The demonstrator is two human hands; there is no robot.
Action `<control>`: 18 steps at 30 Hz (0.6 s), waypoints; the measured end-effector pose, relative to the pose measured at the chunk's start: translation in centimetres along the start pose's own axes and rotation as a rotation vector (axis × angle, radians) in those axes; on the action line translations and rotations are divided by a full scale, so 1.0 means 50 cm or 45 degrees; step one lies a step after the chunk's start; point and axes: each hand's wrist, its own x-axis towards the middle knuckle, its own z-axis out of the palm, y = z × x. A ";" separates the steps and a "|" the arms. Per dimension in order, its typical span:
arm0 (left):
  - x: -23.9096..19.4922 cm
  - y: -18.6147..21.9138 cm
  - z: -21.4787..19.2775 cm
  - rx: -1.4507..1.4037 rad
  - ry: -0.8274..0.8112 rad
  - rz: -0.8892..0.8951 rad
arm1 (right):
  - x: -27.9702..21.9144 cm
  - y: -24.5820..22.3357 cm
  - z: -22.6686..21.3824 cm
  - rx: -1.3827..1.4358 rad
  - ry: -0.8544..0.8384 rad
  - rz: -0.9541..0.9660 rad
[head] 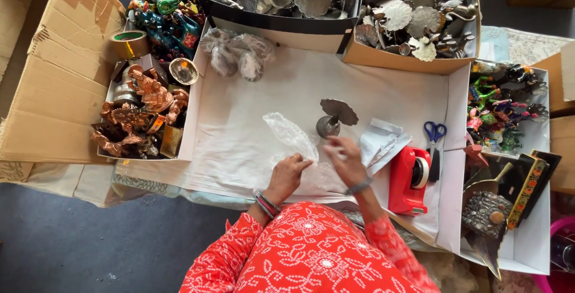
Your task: The person unwraps a small decorative item from bubble wrap and places it in a box. They then pick up a silver metal leaf-shaped decoration, wipe it with a white cloth, and wrap it in bubble wrap. The person handles the bubble wrap and the decoration with their hands throughout the process.
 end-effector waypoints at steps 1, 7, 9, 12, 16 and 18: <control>-0.005 -0.002 0.011 0.000 -0.002 0.004 | 0.016 0.004 0.036 0.000 0.004 0.002; -0.014 0.018 -0.017 -0.002 -0.150 0.059 | 0.073 0.050 0.174 -0.619 -0.558 0.153; -0.019 0.026 -0.038 -0.228 -0.101 -0.045 | 0.065 0.138 0.208 -0.045 -0.231 0.341; -0.059 -0.023 -0.010 -0.548 0.189 -0.266 | 0.077 0.322 0.221 1.486 0.157 0.529; -0.039 -0.009 -0.074 -0.835 -0.061 -0.734 | 0.077 0.160 0.119 1.942 0.121 0.808; -0.017 0.005 -0.105 -0.754 -0.064 -0.346 | 0.072 0.136 0.106 2.136 0.042 0.812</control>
